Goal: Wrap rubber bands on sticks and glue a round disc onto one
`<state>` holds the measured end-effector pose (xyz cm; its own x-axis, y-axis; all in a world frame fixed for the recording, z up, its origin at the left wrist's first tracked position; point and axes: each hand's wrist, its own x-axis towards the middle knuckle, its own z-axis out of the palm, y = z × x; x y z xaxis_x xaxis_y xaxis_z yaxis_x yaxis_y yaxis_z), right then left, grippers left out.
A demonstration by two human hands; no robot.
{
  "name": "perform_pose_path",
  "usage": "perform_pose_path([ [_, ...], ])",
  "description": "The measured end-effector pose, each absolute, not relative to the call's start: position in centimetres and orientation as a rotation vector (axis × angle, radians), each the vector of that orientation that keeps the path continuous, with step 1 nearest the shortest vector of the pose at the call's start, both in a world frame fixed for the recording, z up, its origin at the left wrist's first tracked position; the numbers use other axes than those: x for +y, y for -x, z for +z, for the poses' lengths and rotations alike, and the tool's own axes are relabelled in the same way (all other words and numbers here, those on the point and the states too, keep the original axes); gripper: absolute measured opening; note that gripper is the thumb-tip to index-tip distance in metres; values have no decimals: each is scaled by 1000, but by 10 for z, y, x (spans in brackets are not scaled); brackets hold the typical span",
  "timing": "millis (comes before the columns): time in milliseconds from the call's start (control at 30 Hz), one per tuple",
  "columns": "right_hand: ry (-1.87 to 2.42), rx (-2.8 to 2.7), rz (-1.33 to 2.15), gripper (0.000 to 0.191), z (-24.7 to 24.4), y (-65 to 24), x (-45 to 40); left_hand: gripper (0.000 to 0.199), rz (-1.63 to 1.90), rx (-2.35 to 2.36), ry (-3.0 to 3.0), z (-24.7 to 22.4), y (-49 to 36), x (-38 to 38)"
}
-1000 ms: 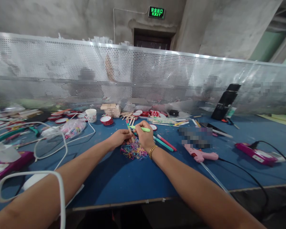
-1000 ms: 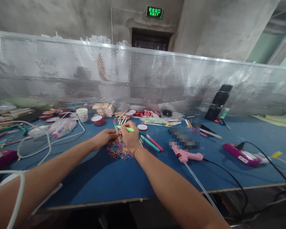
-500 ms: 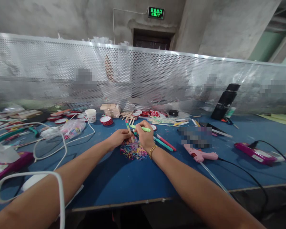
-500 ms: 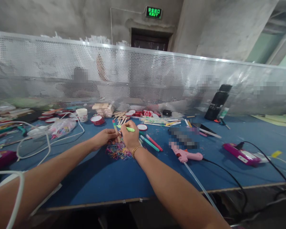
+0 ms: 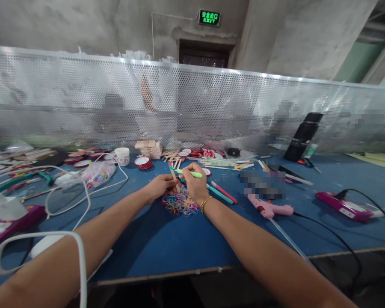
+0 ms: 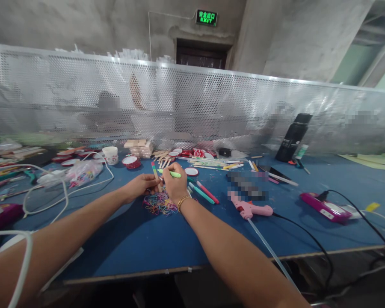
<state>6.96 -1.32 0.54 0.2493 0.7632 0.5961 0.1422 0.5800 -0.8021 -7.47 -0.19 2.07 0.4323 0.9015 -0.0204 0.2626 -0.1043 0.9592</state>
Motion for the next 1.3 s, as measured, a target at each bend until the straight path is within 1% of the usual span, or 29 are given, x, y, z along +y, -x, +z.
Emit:
perform_pose_path([
  [500, 910, -1276, 499, 11, 9, -69, -16, 34, 763, 1039, -1622, 18, 75, 0],
  [667, 877, -1292, 583, 10, 9, -68, -18, 37, 766, 1048, -1643, 17, 75, 1],
  [867, 916, -1290, 486, 12, 4, -69, -13, 36, 752, 1055, -1649, 19, 75, -1],
  [1067, 891, -1307, 539, 10, 5, -68, -14, 37, 763, 1038, -1634, 21, 75, -2],
  [1300, 883, -1294, 560, 13, 7, -67, -17, 35, 755, 1059, -1634, 18, 74, -2],
])
